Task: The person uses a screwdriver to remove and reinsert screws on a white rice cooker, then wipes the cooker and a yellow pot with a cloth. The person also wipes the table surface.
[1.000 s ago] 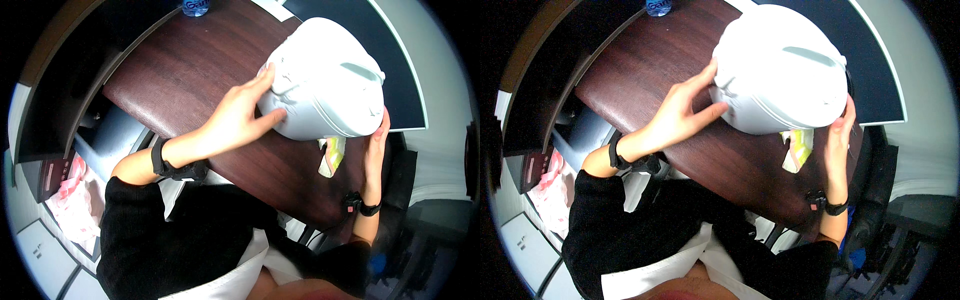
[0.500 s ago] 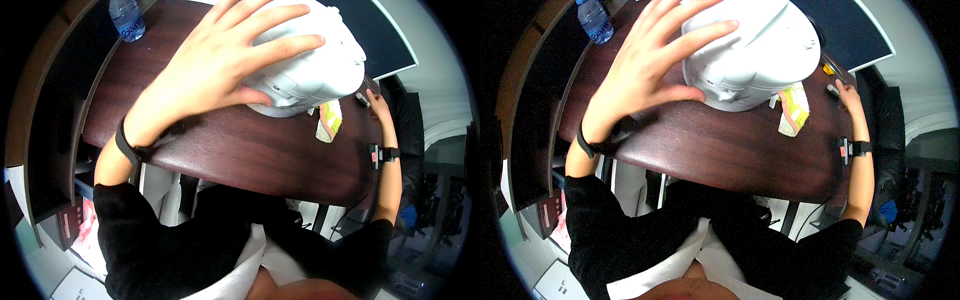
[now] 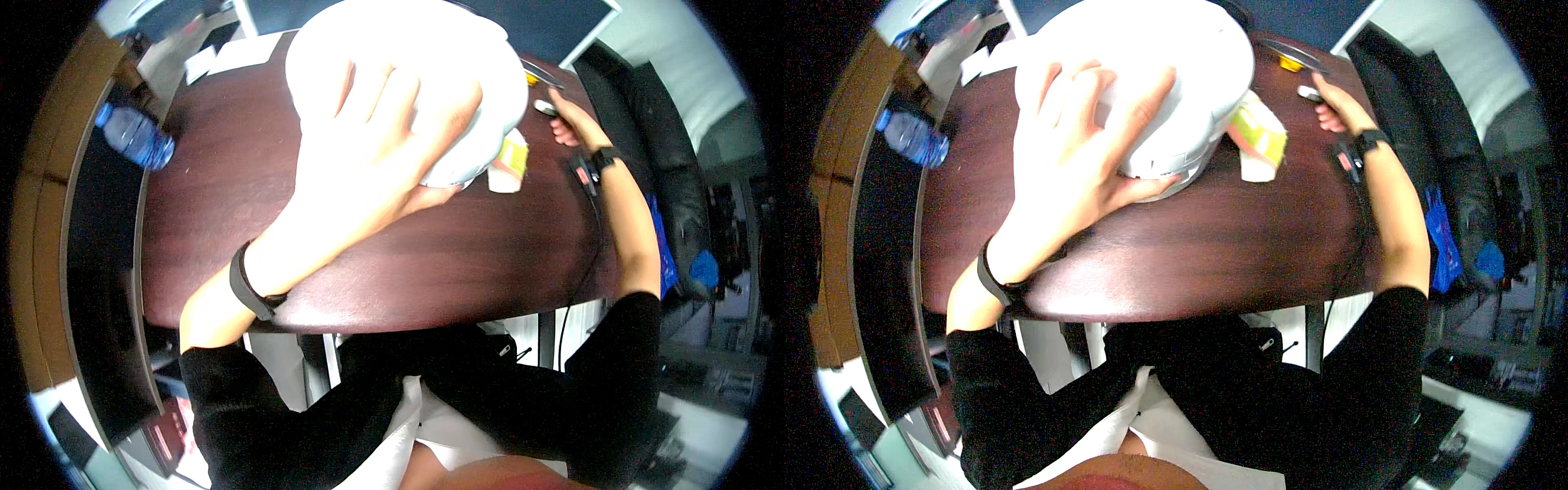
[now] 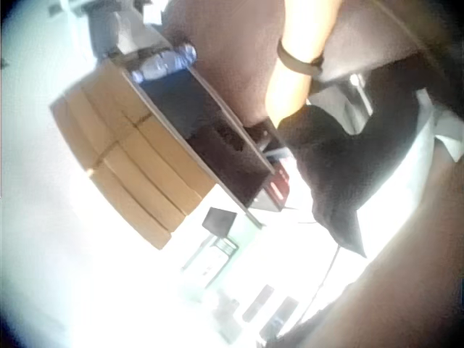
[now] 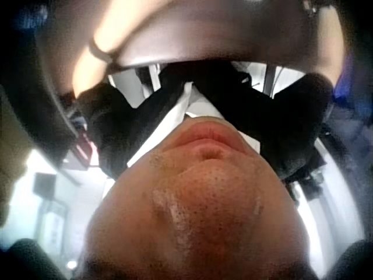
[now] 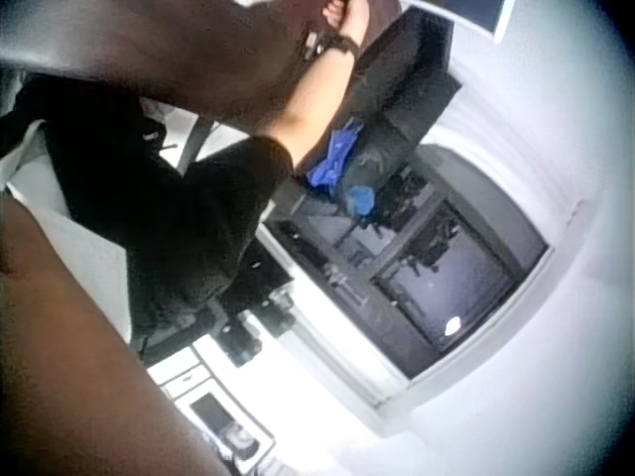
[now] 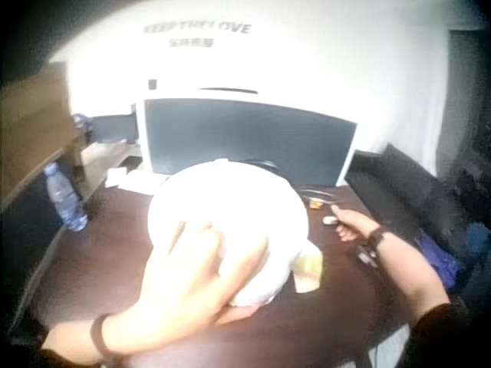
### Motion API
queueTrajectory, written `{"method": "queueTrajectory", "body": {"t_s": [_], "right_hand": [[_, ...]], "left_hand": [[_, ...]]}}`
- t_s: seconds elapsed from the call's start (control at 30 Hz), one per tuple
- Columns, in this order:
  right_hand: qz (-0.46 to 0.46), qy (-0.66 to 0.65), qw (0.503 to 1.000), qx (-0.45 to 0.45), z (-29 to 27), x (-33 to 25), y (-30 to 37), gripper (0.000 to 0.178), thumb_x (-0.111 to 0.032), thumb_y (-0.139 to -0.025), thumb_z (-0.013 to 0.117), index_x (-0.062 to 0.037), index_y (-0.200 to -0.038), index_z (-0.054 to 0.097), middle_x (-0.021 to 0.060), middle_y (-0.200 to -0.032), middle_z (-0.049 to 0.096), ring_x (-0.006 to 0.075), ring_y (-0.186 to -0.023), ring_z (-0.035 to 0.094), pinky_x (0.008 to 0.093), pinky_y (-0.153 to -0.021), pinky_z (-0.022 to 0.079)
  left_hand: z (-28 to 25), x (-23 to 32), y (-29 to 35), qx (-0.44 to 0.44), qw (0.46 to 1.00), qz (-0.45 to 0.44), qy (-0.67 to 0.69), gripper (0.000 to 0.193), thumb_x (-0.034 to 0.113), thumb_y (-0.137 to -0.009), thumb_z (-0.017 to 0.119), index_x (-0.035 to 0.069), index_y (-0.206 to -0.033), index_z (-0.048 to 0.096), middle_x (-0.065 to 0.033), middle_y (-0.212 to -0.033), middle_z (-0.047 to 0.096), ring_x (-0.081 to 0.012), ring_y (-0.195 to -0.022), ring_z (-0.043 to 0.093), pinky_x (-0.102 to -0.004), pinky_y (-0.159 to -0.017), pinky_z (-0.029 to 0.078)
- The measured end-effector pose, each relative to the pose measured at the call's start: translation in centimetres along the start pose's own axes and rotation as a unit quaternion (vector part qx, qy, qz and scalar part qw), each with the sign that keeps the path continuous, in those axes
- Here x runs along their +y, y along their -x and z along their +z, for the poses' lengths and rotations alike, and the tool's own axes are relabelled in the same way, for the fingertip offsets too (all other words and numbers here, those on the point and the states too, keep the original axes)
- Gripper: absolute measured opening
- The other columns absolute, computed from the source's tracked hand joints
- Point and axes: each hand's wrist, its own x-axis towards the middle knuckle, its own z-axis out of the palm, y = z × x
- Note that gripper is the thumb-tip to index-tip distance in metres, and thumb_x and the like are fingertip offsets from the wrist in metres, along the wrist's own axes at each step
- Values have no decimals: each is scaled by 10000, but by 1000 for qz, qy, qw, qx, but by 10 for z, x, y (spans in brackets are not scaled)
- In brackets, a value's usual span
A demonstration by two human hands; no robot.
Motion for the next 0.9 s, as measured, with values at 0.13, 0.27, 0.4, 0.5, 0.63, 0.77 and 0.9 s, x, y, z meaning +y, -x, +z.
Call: {"method": "queueTrajectory", "body": {"t_s": [0.13,0.27,0.4,0.5,0.63,0.77,0.9], "right_hand": [[40,23,999,6,8,-14,-17,733,-880,-723,472,-150,-696,531,-25,-597,553,110,-468,563,243,-423,422],[98,36,994,10,11,-7,-37,574,-731,-782,539,-164,-695,529,-29,-585,534,134,-474,569,317,-463,472],[56,-39,998,-16,9,8,-20,449,-601,-741,585,-153,-760,567,-42,-682,566,133,-570,615,337,-561,516],[70,-87,990,-82,-2,21,-4,405,-568,-731,596,-169,-796,584,-41,-744,614,124,-610,639,319,-601,531],[33,-183,975,-122,-5,56,23,392,-527,-836,593,-141,-895,629,-32,-703,630,119,-583,640,304,-596,553],[-18,-232,966,-111,-13,71,85,352,-413,-905,564,-75,-983,622,13,-741,638,147,-612,649,283,-596,571],[-100,-255,959,-70,-8,70,147,202,-240,-913,554,-52,-989,551,26,-723,589,123,-565,605,259,-516,530]], "left_hand": [[12,16,-11,19,998,8,-67,801,546,-600,762,224,-1313,595,-128,-1001,519,-322,-948,528,-515,-979,414],[18,18,-16,30,997,-2,-73,811,556,-594,766,240,-1321,593,-120,-978,520,-311,-928,535,-504,-980,422],[23,7,-16,16,995,-4,-100,816,585,-594,757,243,-1317,596,-107,-942,519,-294,-922,538,-486,-981,425],[27,0,-21,26,993,0,-111,818,613,-595,742,242,-1310,599,-88,-934,511,-282,-895,526,-473,-953,432],[38,1,-26,28,993,-12,-112,793,501,-577,799,247,-1289,558,-92,-946,509,-292,-888,539,-484,-928,437],[49,-1,-33,55,993,-26,-99,816,444,-560,844,271,-1294,534,-100,-979,537,-301,-932,565,-494,-938,436],[46,2,-38,-35,993,-86,-71,849,464,-652,800,171,-1385,487,-249,-1228,494,-429,-1160,485,-557,-968,386]]}}
